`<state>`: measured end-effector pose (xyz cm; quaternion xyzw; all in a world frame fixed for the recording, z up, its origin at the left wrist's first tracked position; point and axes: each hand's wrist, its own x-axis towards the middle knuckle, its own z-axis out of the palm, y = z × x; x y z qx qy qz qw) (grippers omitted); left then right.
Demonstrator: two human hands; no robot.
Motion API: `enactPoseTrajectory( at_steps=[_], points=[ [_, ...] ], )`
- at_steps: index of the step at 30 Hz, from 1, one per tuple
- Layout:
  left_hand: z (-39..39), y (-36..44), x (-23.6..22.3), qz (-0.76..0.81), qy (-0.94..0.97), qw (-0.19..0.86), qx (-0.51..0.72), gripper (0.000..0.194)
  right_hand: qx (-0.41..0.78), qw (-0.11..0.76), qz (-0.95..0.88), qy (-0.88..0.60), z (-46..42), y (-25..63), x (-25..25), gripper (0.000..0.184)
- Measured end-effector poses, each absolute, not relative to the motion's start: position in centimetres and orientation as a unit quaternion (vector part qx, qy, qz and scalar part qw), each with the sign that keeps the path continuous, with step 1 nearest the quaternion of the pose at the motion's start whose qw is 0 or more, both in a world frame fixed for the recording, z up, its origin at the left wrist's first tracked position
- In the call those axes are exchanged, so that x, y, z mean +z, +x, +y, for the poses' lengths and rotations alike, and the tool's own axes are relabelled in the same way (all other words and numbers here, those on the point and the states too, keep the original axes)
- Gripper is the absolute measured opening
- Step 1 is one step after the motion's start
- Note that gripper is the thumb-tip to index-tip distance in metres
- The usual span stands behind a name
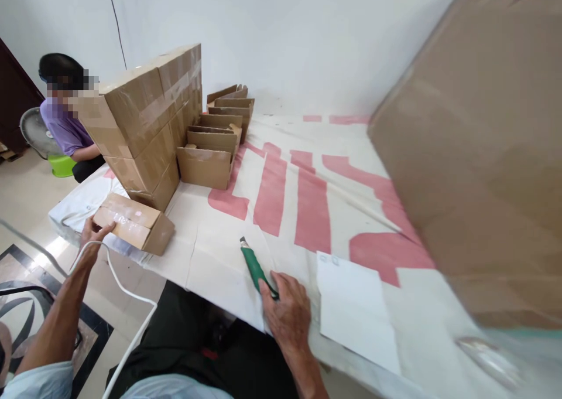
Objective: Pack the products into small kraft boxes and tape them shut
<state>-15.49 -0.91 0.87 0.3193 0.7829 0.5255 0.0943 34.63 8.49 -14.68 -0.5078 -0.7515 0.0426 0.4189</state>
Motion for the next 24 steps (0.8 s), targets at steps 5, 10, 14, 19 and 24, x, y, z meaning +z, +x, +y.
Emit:
enactPoseTrajectory(
  at_steps=[5, 10, 14, 19, 24],
  points=[
    [-0.4, -8.8, 0.0, 0.762, 0.381, 0.162, 0.498, 0.080, 0.044, 0.422, -0.746, -0.513, 8.5, 34.6, -14.5, 0.037],
    [-0.9, -6.4, 0.3, 0.752, 0.450, 0.196, 0.439, 0.069, 0.032, 0.423, -0.746, -0.513, 8.4, 34.4, -14.1, 0.038],
    [-0.8, -7.2, -0.4, 0.696, 0.525, 0.282, 0.400, 0.058, 0.048, 0.416, -0.743, -0.522, 8.4, 34.4, -14.1, 0.037],
    [1.1, -8.2, -1.9, 0.598, 0.540, 0.360, 0.471, 0.096, 0.052, 0.411, -0.749, -0.518, 8.5, 34.5, -14.3, 0.035],
    [3.1, -7.3, -2.5, 0.524, 0.533, 0.432, 0.504, 0.108, 0.051, 0.403, -0.753, -0.517, 8.6, 34.6, -14.3, 0.032]
  ],
)
